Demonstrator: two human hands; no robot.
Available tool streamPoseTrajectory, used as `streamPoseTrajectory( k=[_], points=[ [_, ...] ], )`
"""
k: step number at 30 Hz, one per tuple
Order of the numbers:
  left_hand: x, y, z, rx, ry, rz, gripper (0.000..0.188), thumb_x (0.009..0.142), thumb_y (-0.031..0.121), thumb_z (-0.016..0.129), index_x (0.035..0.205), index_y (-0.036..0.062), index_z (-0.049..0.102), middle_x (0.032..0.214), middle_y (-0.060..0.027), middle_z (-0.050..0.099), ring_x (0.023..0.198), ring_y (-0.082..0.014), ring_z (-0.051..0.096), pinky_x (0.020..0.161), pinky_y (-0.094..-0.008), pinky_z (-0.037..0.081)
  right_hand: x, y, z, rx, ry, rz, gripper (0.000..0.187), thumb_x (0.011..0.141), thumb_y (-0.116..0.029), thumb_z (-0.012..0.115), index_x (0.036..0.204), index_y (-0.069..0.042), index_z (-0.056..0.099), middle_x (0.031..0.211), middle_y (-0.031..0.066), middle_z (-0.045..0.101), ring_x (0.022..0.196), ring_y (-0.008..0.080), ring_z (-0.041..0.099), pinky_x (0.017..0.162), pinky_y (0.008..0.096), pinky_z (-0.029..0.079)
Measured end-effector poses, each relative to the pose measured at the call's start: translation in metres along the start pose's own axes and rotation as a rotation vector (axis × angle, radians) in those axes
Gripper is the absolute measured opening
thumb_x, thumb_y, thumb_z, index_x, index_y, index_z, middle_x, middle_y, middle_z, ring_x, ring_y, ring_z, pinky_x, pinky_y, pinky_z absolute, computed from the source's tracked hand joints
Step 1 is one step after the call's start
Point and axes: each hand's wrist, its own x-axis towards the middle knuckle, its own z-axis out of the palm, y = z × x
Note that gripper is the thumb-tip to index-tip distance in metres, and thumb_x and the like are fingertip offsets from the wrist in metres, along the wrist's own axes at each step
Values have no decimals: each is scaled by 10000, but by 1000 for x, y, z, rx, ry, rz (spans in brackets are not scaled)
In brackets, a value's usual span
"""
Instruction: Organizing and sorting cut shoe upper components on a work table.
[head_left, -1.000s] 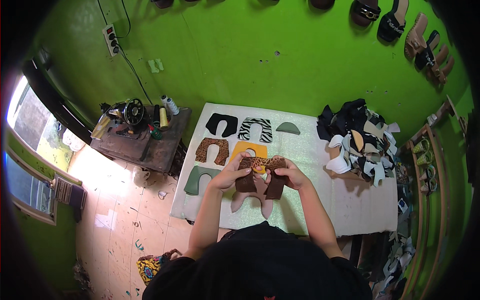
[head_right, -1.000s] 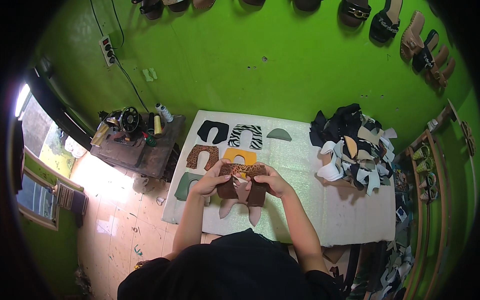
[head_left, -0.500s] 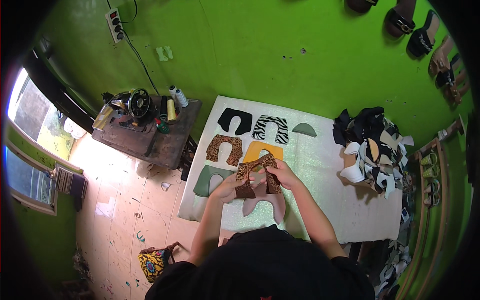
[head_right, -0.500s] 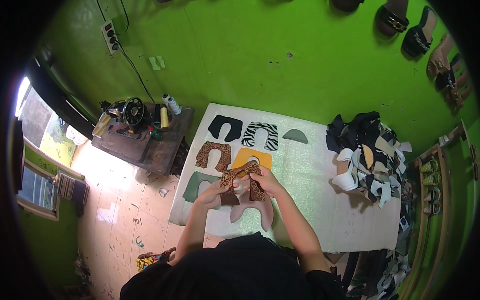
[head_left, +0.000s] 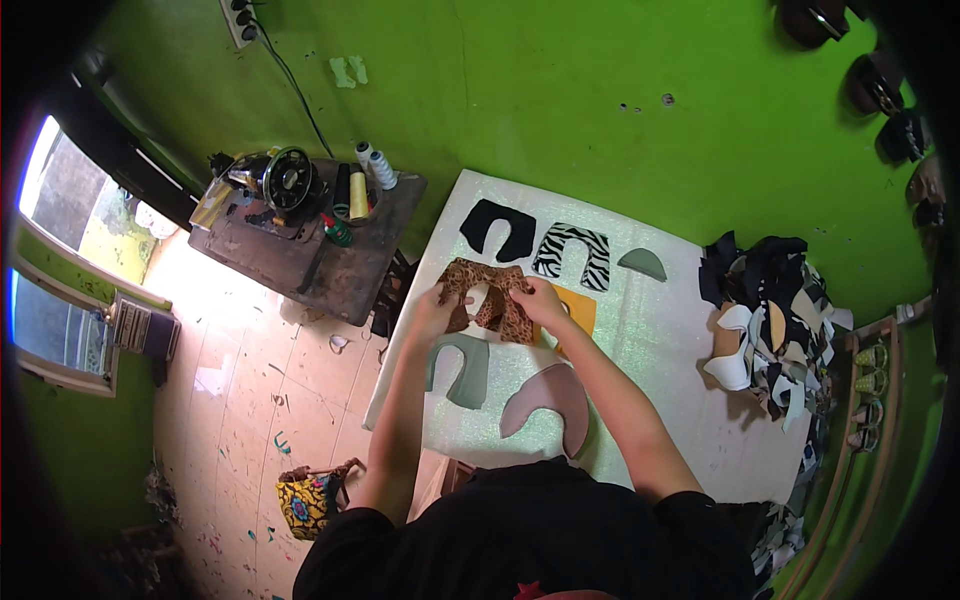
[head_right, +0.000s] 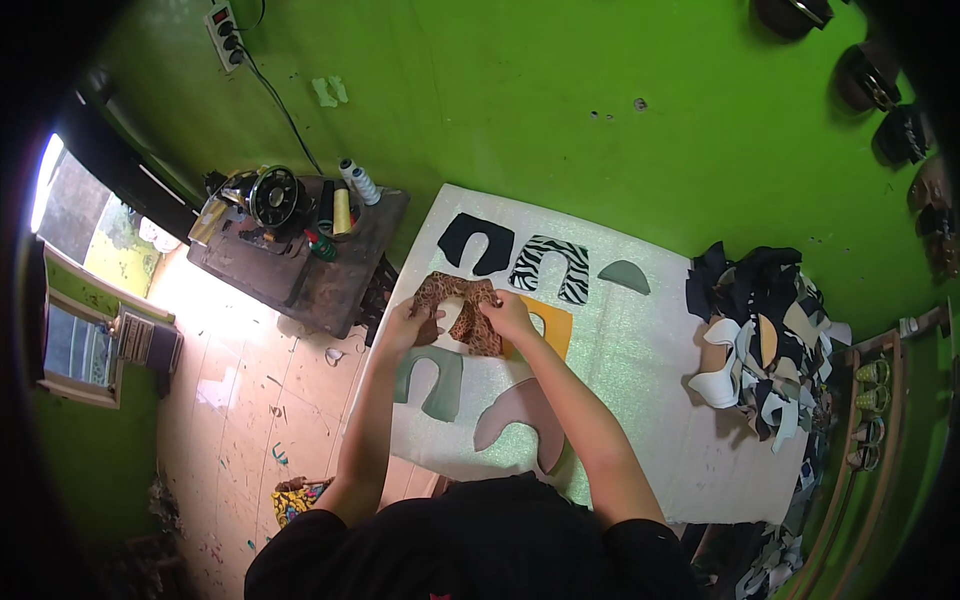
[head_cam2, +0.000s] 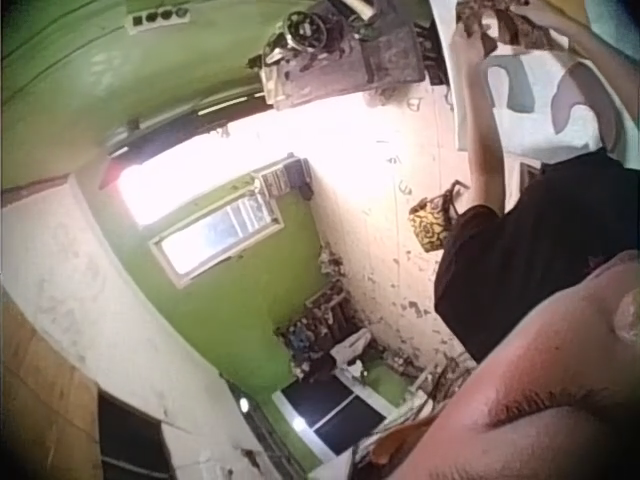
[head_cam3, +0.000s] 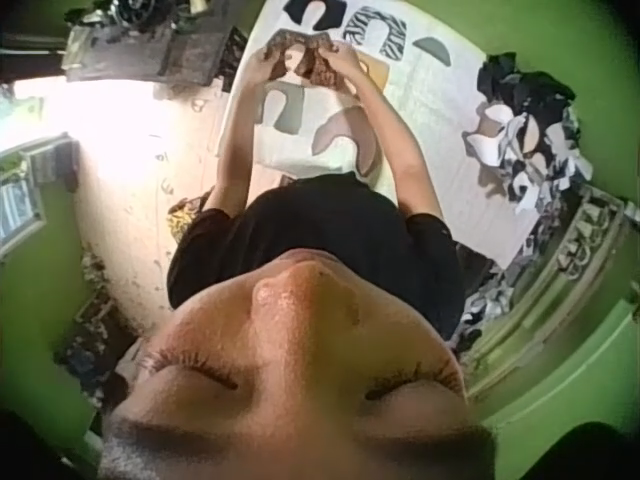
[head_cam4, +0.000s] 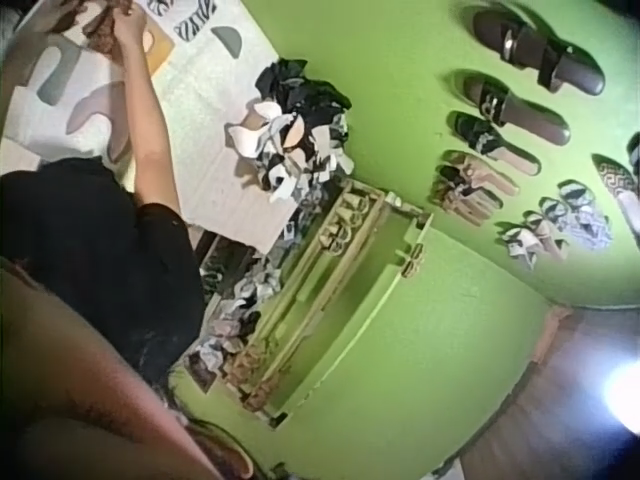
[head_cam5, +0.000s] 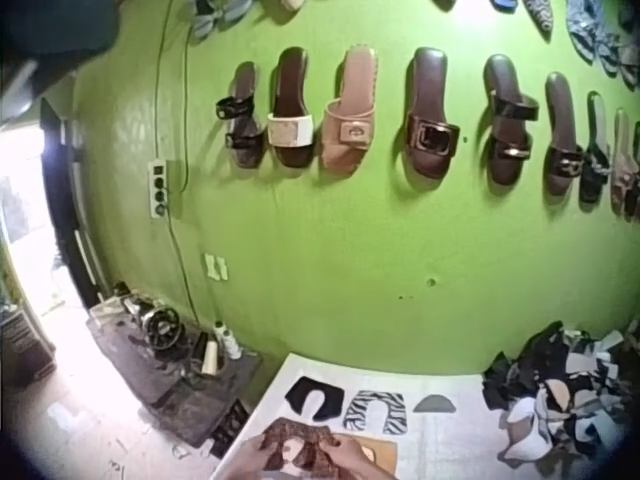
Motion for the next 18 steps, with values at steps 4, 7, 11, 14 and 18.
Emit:
streamPoseTrajectory(
  k=[4,7,11,14,18],
  points=[
    [31,-9,-13,117,127,105,199,897,97,414,1040,-21,486,837,-93,618,651,-141,588,551,-267,494,21,-7,22,15,99,-9,261,743,-231,629,852,4,593,764,146,622,718,230,601,655,316,450],
    [52,-37,-40,393,272,248,197,870,100,440,999,-36,502,816,-119,611,694,-181,584,624,-286,459,23,-18,44,-2,226,58,242,743,-220,596,793,16,572,767,185,608,748,323,594,670,390,450],
    [68,-46,-37,711,323,364,201,835,100,463,983,-29,506,804,-173,599,728,-241,584,683,-321,432,32,-2,55,-79,283,120,197,759,-144,552,848,30,532,767,200,599,776,351,589,696,412,456],
    [64,-38,-28,691,341,281,204,826,112,485,976,-25,507,807,-197,599,738,-278,592,680,-325,438,30,1,59,-22,347,150,238,748,-96,563,922,33,463,798,227,587,786,379,578,693,420,456],
    [59,-33,-27,733,401,310,219,792,103,526,972,-21,510,791,-212,603,754,-312,595,682,-337,442,30,-1,62,-30,356,133,314,735,-61,575,970,33,388,840,255,568,804,403,565,697,433,453]
  ],
)
